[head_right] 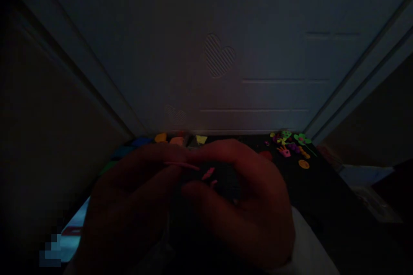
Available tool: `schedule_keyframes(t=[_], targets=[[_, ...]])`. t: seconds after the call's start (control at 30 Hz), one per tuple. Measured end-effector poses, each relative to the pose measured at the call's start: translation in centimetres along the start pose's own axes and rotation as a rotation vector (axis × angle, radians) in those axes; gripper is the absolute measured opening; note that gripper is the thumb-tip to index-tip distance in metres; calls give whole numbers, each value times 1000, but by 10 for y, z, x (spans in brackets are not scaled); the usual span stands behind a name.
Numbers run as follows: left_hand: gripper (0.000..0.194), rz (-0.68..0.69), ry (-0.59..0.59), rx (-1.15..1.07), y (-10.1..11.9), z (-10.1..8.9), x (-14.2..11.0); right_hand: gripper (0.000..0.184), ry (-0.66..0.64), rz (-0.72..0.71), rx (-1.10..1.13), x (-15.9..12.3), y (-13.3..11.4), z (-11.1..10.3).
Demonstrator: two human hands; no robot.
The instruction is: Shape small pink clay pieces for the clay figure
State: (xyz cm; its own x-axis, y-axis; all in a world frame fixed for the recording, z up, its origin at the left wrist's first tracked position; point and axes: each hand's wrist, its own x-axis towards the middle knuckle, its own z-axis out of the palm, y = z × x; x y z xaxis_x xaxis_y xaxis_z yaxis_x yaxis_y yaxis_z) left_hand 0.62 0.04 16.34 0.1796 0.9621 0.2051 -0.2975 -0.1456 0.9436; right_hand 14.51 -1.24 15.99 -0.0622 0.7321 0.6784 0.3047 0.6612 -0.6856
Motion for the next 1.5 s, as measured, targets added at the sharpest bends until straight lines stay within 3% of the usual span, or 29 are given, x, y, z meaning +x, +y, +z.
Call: schedule_keyframes(t=[0.13, 0.5, 0.73, 0.97, 1.2, 1.5], targets=[[12, 135, 38, 121, -1, 0, -2, 25, 87, -12, -25, 1, 2, 6], [12, 305, 163, 463, -2, 3, -5, 28, 195, -78, -151, -1, 2, 12], [12, 335, 208, 447, -3, 4, -3, 26, 31, -149, -223, 2, 0, 5], [14, 363, 247, 421, -2, 8, -1, 28, 82, -124, -252, 0, 2, 4], [15, 336, 327, 400, 4, 14, 0, 29, -50, -243, -297, 5, 0, -1], [18, 305, 243, 423, 3, 10, -2, 28, -27, -200, -293, 3, 2, -2]])
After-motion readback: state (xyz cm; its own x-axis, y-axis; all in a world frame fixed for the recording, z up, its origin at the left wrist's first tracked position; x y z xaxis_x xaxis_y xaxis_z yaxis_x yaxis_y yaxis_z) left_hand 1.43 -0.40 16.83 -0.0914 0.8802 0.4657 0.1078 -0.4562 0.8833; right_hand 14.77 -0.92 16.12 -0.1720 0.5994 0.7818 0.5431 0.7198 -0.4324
